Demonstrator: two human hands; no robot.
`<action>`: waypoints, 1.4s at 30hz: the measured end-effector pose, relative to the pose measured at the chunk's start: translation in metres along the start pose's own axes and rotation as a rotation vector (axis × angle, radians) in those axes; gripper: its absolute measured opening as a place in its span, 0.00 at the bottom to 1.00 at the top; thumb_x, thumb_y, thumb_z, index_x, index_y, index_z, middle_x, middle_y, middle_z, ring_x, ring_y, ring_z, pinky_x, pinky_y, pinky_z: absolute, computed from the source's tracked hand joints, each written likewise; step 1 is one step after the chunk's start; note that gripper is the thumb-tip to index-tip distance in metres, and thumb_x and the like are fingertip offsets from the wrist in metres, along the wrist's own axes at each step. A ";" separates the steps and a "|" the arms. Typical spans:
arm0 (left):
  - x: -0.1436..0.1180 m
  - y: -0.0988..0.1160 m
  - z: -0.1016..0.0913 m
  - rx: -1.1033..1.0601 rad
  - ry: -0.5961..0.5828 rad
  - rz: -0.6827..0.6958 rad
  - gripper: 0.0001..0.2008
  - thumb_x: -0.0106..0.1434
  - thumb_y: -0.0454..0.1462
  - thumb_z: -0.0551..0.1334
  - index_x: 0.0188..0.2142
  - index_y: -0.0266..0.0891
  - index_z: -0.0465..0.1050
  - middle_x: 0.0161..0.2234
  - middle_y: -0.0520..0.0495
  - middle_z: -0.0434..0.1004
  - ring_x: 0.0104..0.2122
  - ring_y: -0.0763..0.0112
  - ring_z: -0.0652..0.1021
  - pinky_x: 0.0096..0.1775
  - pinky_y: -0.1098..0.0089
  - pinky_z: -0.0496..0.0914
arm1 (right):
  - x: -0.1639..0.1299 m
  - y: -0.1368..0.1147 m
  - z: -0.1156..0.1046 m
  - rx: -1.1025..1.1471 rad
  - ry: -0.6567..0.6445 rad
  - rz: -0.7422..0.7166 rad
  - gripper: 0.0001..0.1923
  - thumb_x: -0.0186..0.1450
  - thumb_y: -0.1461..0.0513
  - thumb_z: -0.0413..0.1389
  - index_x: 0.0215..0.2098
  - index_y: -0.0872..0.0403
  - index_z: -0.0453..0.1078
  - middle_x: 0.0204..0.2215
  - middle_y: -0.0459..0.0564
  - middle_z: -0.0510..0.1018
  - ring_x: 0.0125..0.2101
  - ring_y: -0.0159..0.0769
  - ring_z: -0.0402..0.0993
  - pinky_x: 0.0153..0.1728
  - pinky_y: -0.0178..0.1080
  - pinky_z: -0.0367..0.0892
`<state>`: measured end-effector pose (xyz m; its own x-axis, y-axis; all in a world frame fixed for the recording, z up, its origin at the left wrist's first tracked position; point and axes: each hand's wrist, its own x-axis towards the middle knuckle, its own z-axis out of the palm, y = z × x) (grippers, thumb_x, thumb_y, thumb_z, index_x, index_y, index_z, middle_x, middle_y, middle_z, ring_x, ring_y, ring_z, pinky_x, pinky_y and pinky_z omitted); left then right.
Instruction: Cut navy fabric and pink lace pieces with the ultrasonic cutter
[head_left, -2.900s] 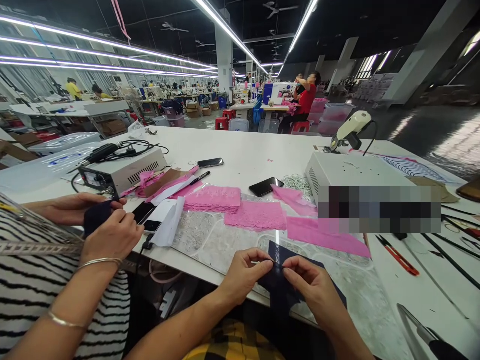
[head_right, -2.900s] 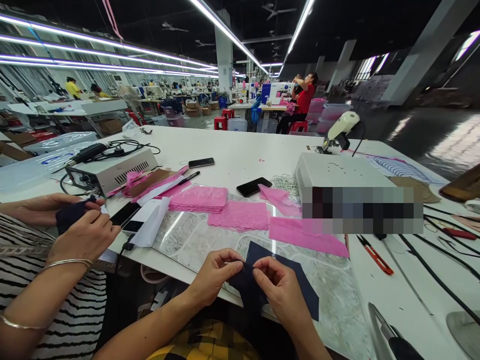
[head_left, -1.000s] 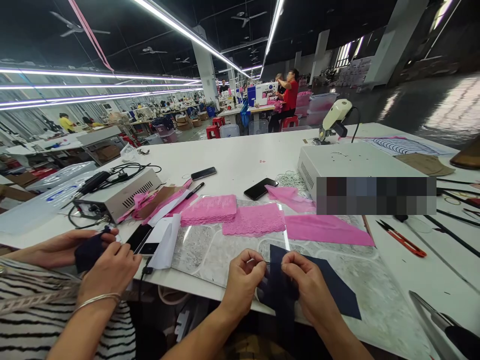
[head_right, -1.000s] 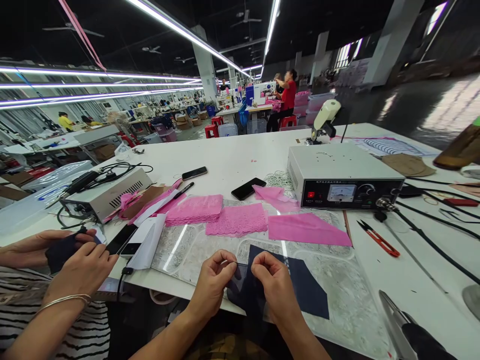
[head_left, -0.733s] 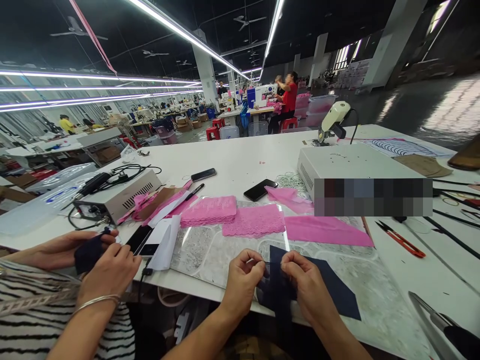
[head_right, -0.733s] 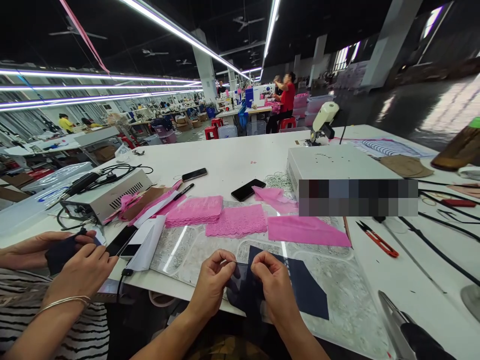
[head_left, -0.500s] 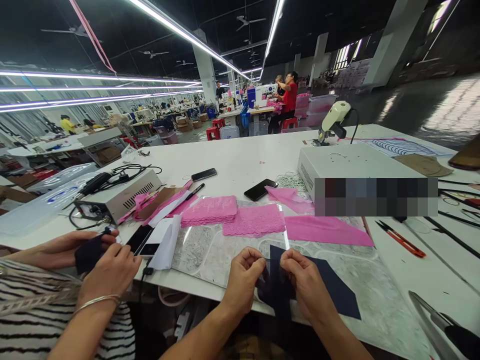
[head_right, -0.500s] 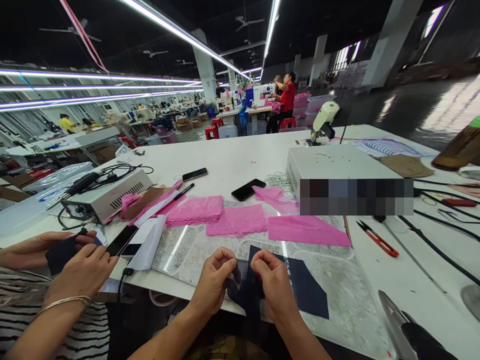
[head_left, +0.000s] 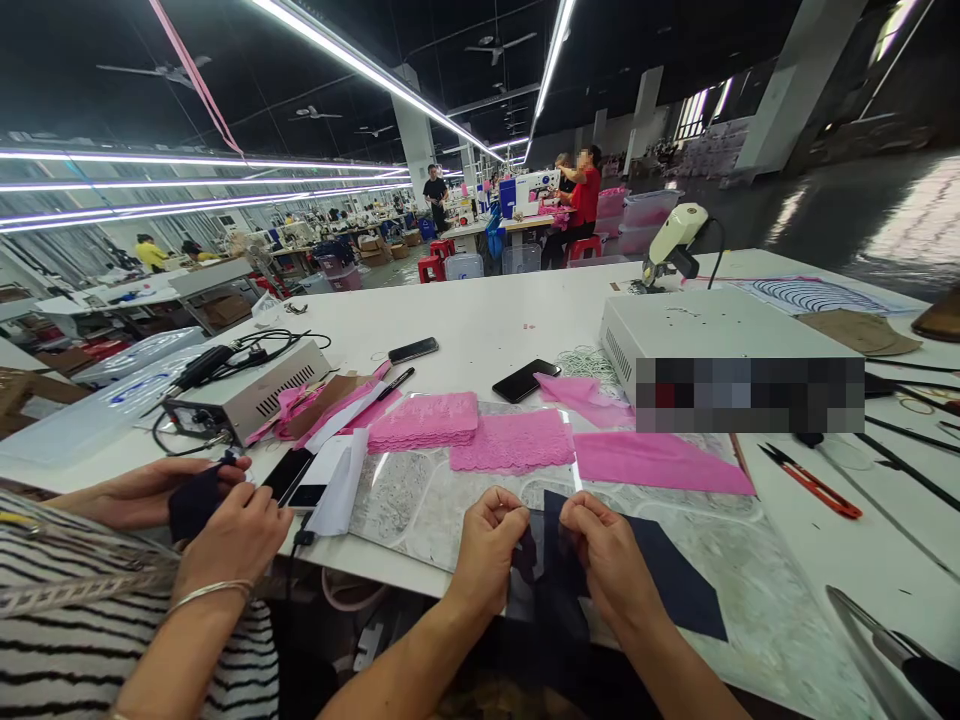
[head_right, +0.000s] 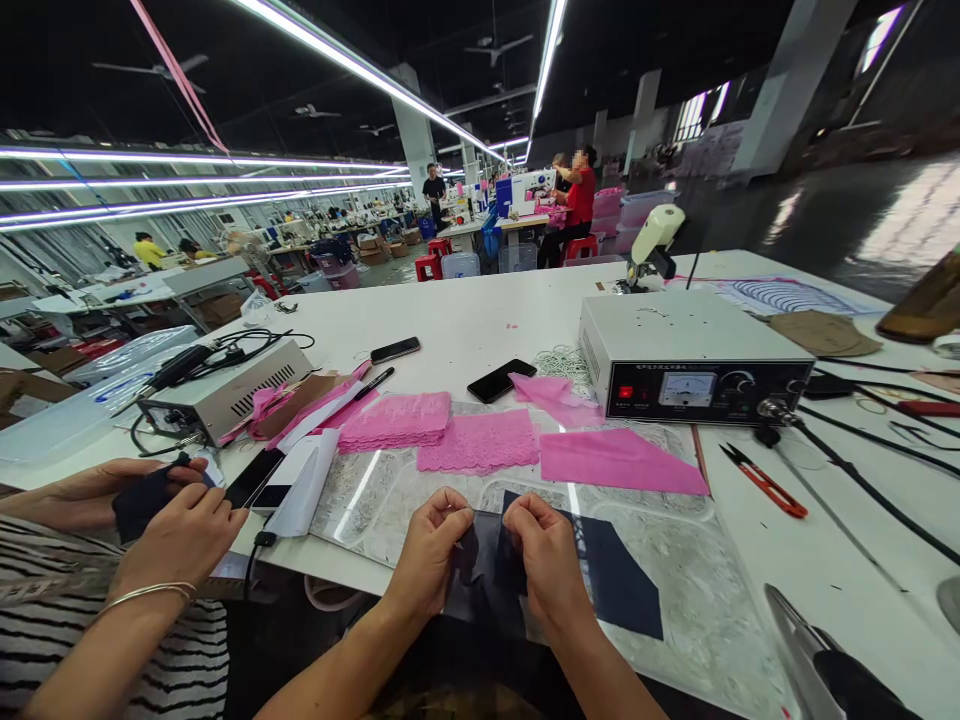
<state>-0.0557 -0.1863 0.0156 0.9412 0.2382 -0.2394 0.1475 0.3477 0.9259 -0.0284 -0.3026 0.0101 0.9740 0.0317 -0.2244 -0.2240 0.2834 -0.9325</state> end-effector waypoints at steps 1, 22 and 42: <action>0.001 0.000 0.000 0.000 -0.002 -0.011 0.14 0.45 0.40 0.67 0.24 0.39 0.61 0.14 0.61 0.58 0.15 0.84 0.58 0.19 0.79 0.53 | 0.000 0.000 0.001 0.001 0.002 -0.001 0.09 0.42 0.57 0.54 0.13 0.52 0.59 0.15 0.41 0.56 0.20 0.28 0.48 0.21 0.36 0.47; -0.002 0.007 0.008 0.076 -0.012 0.061 0.13 0.44 0.42 0.65 0.26 0.38 0.65 0.23 0.57 0.62 0.18 0.80 0.64 0.12 0.81 0.54 | 0.003 -0.003 -0.002 0.013 0.005 -0.081 0.11 0.43 0.57 0.54 0.11 0.51 0.56 0.13 0.40 0.56 0.20 0.29 0.49 0.22 0.37 0.48; 0.059 -0.002 0.062 0.250 -0.440 -0.049 0.07 0.50 0.35 0.67 0.25 0.36 0.69 0.17 0.58 0.66 0.18 0.82 0.62 0.21 0.79 0.53 | 0.036 -0.019 -0.076 -0.253 0.055 -0.094 0.15 0.58 0.55 0.61 0.21 0.55 0.63 0.16 0.38 0.63 0.19 0.26 0.60 0.23 0.33 0.58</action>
<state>0.0184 -0.2292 0.0174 0.9622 -0.1964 -0.1884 0.2123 0.1086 0.9711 0.0081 -0.3796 -0.0022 0.9892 -0.0378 -0.1417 -0.1404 0.0342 -0.9895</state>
